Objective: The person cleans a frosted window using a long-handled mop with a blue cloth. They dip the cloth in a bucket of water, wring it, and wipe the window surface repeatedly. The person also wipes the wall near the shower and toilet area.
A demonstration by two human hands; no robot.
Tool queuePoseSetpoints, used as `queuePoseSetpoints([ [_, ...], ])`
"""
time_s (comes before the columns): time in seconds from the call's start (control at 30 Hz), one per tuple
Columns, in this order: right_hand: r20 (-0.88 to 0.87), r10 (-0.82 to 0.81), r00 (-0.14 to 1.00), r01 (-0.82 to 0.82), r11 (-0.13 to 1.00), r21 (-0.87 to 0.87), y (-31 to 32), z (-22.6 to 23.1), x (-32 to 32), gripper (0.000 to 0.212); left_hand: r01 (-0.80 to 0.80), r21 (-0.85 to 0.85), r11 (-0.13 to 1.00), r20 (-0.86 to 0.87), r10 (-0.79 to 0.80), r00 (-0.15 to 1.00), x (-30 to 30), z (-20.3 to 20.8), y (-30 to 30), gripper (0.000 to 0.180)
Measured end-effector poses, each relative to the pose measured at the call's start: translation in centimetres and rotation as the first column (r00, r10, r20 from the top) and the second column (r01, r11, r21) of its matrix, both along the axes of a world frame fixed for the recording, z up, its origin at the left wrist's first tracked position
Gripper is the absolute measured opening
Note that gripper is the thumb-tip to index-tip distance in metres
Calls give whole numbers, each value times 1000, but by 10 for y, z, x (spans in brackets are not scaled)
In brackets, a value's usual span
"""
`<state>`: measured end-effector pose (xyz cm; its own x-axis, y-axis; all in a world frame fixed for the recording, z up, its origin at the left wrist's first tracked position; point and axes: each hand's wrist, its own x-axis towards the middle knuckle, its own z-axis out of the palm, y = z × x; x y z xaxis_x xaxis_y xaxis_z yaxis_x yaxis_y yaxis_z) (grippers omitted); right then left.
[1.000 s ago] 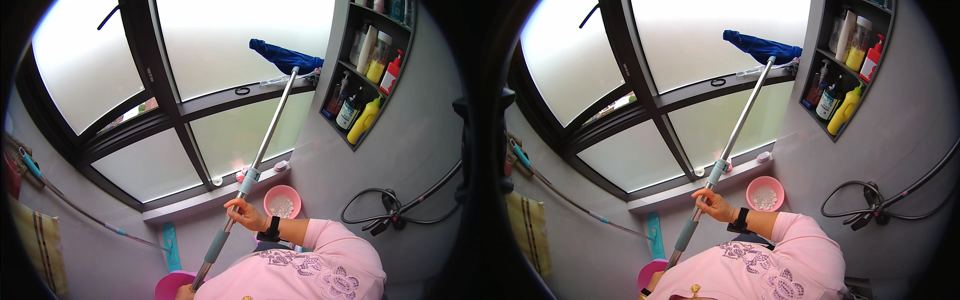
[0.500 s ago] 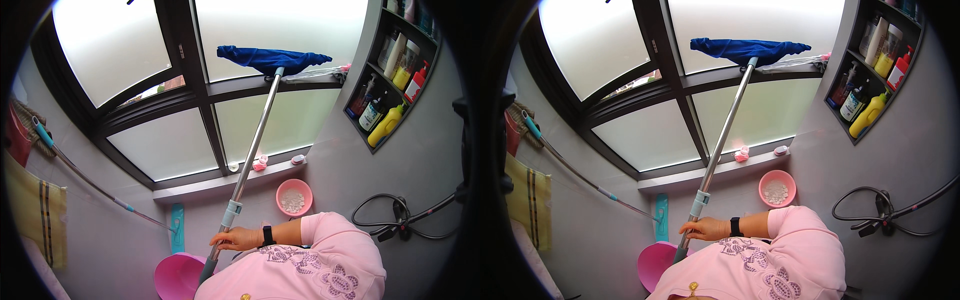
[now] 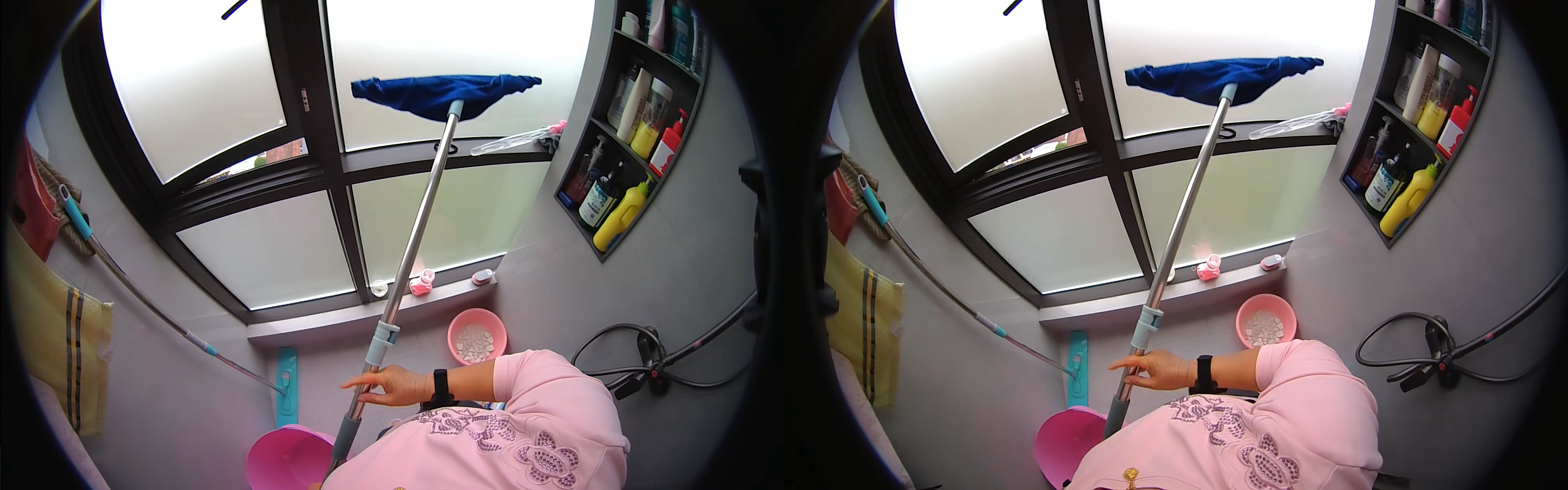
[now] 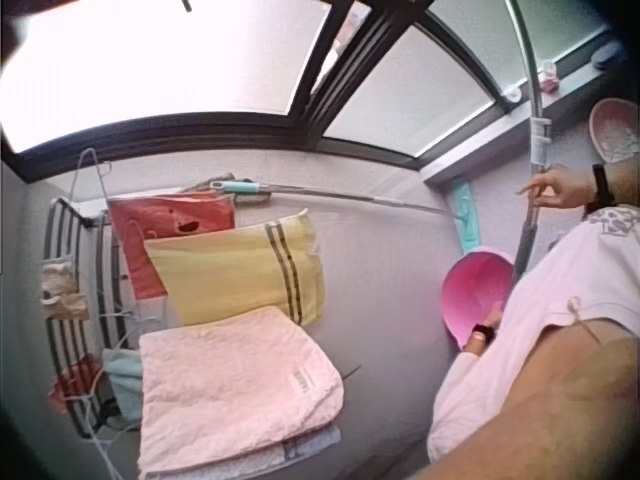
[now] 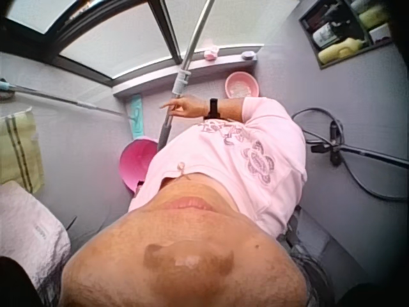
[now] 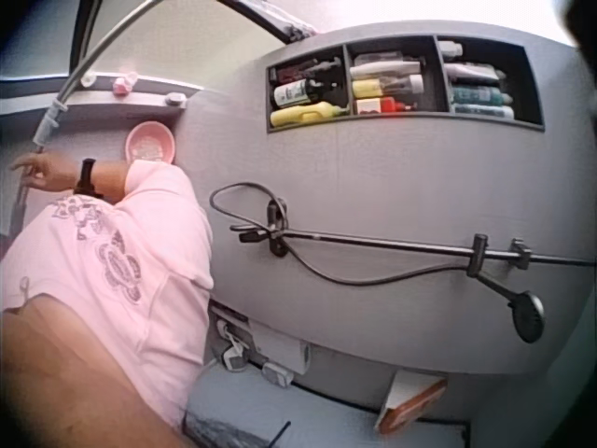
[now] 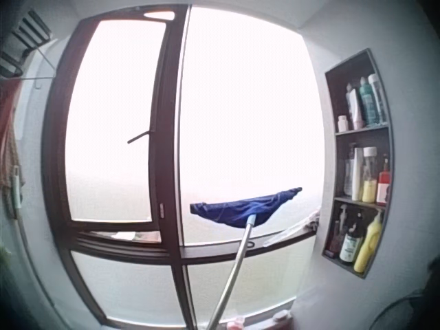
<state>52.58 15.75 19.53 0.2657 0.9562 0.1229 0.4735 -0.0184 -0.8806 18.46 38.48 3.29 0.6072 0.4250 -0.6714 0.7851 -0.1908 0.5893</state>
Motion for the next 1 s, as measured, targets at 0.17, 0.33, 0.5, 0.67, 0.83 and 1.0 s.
queuePoseSetpoints([
  [0.17,-15,-192,981,192,966,171,6,33,21,40,18,16,1000,27,-19,999,12,-3,1,32],
  [0.33,-10,30,1000,-29,997,75,25,41,5,39,0,59,998,-20,2,1000,-14,-11,-2,33],
  [0.5,-256,273,927,-240,959,151,58,28,-21,37,-35,260,965,-120,69,990,-86,7,-5,33],
  [0.67,-232,517,824,-426,835,348,104,36,-47,37,-195,651,734,191,90,977,-151,72,-6,29],
  [0.83,-169,624,762,-488,727,482,147,51,-77,38,-477,432,766,90,489,867,-159,63,-29,34],
  [1.0,-213,683,698,-516,687,512,139,42,-88,35,-433,347,832,86,431,898,-106,28,-32,35],
])
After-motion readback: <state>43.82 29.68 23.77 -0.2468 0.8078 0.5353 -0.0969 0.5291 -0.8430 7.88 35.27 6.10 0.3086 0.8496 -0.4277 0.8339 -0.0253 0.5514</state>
